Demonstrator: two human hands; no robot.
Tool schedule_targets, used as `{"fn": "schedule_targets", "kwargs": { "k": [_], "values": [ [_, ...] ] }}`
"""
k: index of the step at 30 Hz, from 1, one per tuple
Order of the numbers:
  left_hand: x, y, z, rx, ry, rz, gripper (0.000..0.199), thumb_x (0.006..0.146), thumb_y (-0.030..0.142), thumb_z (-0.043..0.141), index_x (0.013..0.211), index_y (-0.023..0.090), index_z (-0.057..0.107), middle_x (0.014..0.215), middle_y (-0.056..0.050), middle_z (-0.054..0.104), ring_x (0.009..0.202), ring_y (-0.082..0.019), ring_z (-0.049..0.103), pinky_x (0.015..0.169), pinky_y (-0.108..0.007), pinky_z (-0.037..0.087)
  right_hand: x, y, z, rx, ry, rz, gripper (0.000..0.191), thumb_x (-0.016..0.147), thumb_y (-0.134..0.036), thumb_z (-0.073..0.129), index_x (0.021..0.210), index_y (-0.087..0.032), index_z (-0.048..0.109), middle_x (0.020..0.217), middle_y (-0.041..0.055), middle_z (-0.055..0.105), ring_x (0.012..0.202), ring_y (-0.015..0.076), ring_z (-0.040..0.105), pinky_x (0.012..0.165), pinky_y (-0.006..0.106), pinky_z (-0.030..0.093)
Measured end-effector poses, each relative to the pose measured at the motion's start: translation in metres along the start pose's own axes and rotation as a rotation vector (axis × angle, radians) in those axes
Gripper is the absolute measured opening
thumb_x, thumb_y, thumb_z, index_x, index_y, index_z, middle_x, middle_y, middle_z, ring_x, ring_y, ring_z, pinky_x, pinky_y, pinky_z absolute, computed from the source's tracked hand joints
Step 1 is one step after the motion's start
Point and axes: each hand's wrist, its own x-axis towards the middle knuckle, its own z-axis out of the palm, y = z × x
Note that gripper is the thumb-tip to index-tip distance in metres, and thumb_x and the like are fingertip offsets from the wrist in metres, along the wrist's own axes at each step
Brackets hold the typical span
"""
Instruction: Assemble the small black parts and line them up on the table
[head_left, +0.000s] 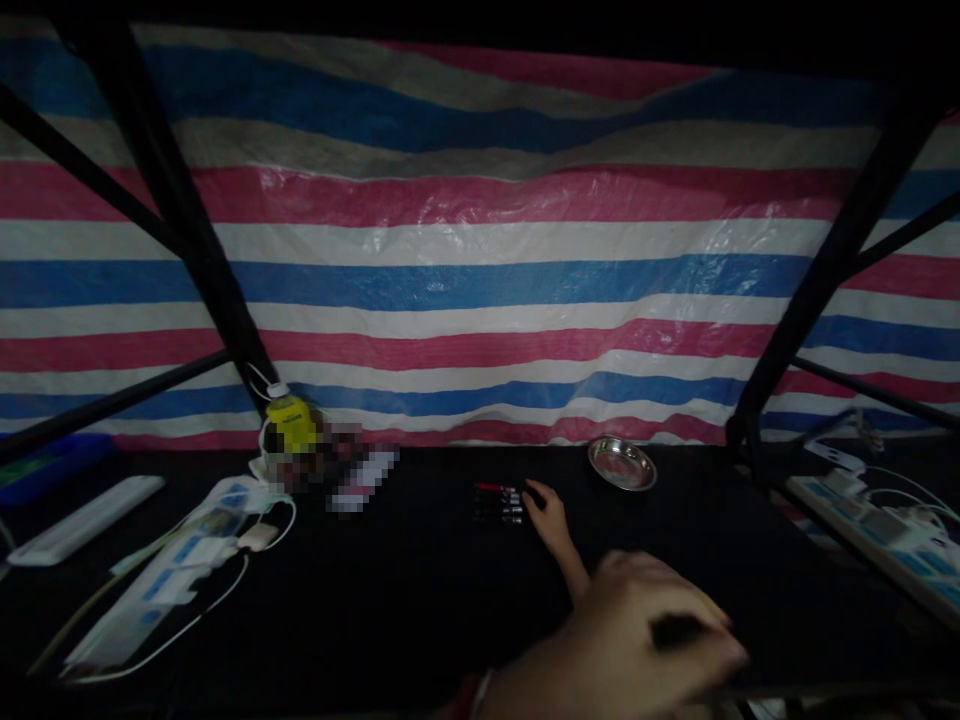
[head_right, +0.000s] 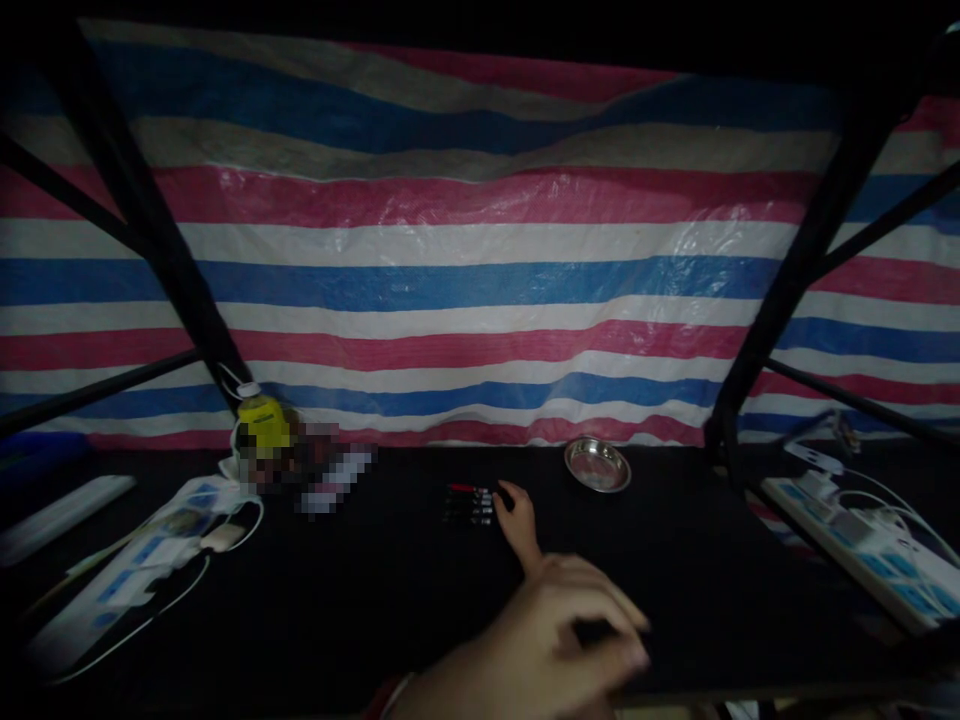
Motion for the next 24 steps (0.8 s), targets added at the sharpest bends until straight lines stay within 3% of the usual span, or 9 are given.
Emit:
{"fn": "schedule_targets", "kwargs": {
  "k": [2,5,7,9,11,16,24],
  "values": [
    [-0.002,-0.037,-0.019,0.007,0.193,-0.130,0.014,0.082,0.028,0.052,0.081,0.020,0.064,0.093,-0.003,0.066,0.091,-0.016,0.059,0.088,-0.033,0.044,-0.003,0.000,-0.002,0.001,-0.004,-0.015,0.030,0.074,-0.032,0.057,0.100,-0.020,0.067,0.104,0.0080,0.065,0.101,0.0231,0.058,0.091,0.037,0.043],
    [-0.019,-0.116,-0.051,0.149,0.512,-0.419,0.012,0.077,0.023,0.051,0.079,0.021,0.063,0.088,-0.004,0.066,0.089,-0.019,0.060,0.085,-0.034,0.045,-0.004,-0.002,-0.004,0.001,0.002,-0.052,0.026,0.071,-0.030,0.059,0.094,-0.020,0.067,0.101,0.0079,0.065,0.098,0.0233,0.057,0.090,0.038,0.043],
    [-0.038,-0.164,-0.069,0.295,0.639,-0.562,0.015,0.074,0.023,0.052,0.085,0.020,0.061,0.093,-0.005,0.065,0.093,-0.022,0.058,0.086,-0.037,0.044,-0.003,-0.005,-0.005,-0.012,0.011,-0.075,0.022,0.071,-0.029,0.060,0.089,-0.020,0.067,0.096,0.0080,0.065,0.095,0.0231,0.057,0.088,0.038,0.043],
    [-0.056,-0.195,-0.080,0.416,0.679,-0.670,0.021,0.072,0.024,0.053,0.092,0.019,0.060,0.096,-0.007,0.063,0.095,-0.024,0.057,0.086,-0.039,0.044,-0.003,-0.010,-0.006,-0.033,0.006,-0.081,0.018,0.071,-0.029,0.060,0.085,-0.020,0.067,0.092,0.0077,0.064,0.092,0.0227,0.057,0.086,0.038,0.044],
    [-0.068,-0.209,-0.085,0.507,0.676,-0.718,0.025,0.072,0.022,0.053,0.095,0.019,0.058,0.102,-0.008,0.061,0.099,-0.025,0.055,0.085,-0.039,0.043,-0.004,-0.014,-0.007,-0.057,-0.009,-0.080,0.015,0.071,-0.029,0.060,0.082,-0.020,0.066,0.088,0.0072,0.062,0.088,0.0222,0.057,0.083,0.036,0.044],
    [-0.069,-0.215,-0.086,0.612,0.654,-0.651,0.033,0.073,0.021,0.051,0.105,0.019,0.054,0.110,-0.008,0.058,0.105,-0.025,0.052,0.088,-0.039,0.041,-0.015,-0.022,-0.012,-0.135,-0.074,-0.075,0.013,0.067,-0.033,0.066,0.075,-0.022,0.066,0.083,0.0046,0.059,0.084,0.0215,0.055,0.079,0.034,0.044],
    [-0.058,-0.229,-0.088,0.469,0.849,-0.654,0.032,0.081,0.026,0.042,0.109,0.013,0.051,0.107,-0.012,0.059,0.096,-0.022,0.057,0.086,-0.037,0.044,-0.022,-0.028,-0.015,-0.259,-0.195,-0.098,0.018,0.059,-0.033,0.074,0.076,-0.027,0.071,0.086,0.0037,0.054,0.085,0.0211,0.052,0.081,0.035,0.041]
  ]
}}
